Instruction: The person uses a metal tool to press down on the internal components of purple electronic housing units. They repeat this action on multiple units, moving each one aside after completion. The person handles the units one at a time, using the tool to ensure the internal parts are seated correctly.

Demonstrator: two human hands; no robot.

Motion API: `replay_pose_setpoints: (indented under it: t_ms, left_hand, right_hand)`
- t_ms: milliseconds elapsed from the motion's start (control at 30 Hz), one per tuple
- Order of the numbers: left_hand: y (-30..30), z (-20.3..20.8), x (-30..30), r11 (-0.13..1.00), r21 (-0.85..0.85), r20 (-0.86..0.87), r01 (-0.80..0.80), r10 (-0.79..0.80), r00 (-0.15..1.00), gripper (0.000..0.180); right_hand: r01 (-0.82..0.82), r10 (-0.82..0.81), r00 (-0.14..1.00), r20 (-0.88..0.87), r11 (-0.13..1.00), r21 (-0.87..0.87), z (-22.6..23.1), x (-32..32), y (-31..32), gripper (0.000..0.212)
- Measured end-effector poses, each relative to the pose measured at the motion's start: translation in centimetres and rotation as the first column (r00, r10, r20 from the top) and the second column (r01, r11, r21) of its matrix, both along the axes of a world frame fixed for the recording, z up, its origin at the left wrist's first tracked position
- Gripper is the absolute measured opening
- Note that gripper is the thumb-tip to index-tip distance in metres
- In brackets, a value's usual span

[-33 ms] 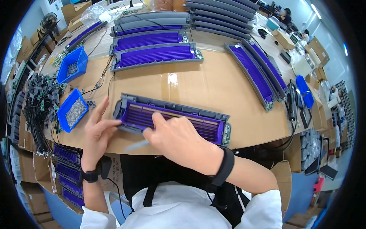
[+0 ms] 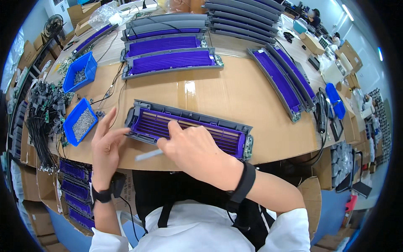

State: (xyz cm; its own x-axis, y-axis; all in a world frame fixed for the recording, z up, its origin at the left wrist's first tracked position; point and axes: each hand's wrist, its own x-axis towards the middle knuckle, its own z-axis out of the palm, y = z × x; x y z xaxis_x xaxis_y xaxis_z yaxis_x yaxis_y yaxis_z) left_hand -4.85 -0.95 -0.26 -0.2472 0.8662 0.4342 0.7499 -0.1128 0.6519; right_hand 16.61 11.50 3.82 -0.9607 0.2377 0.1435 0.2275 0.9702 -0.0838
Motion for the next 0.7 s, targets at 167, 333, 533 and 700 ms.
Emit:
replay_pose_setpoints:
  t_ms: [167, 333, 533, 700]
  left_hand:
    - [1.0, -0.8, 5.4, 0.986, 0.157, 0.030, 0.053, -0.059, 0.998, 0.042]
    - [1.7, -1.9, 5.7, 0.975, 0.217, -0.010, 0.050, -0.049, 0.999, 0.029]
    - [1.6, -1.7, 6.0, 0.980, 0.197, -0.035, 0.027, -0.021, 0.999, 0.024]
    - [1.7, -1.8, 6.0, 0.983, 0.176, -0.130, 0.055, -0.033, 0.991, 0.031]
  right_hand:
    - [0.023, -0.027, 0.998, -0.056, 0.998, -0.055, 0.0, -0.3, 0.5, 0.027]
    - [-0.060, 0.060, 0.998, -0.003, 0.990, -0.124, 1.7, 1.9, 1.4, 0.023]
    - [-0.076, 0.085, 0.996, 0.033, 0.971, -0.227, 2.4, 3.3, 2.6, 0.032]
    - [-0.043, 0.057, 0.996, 0.066, 0.979, -0.200, 2.0, 4.0, 3.2, 0.034]
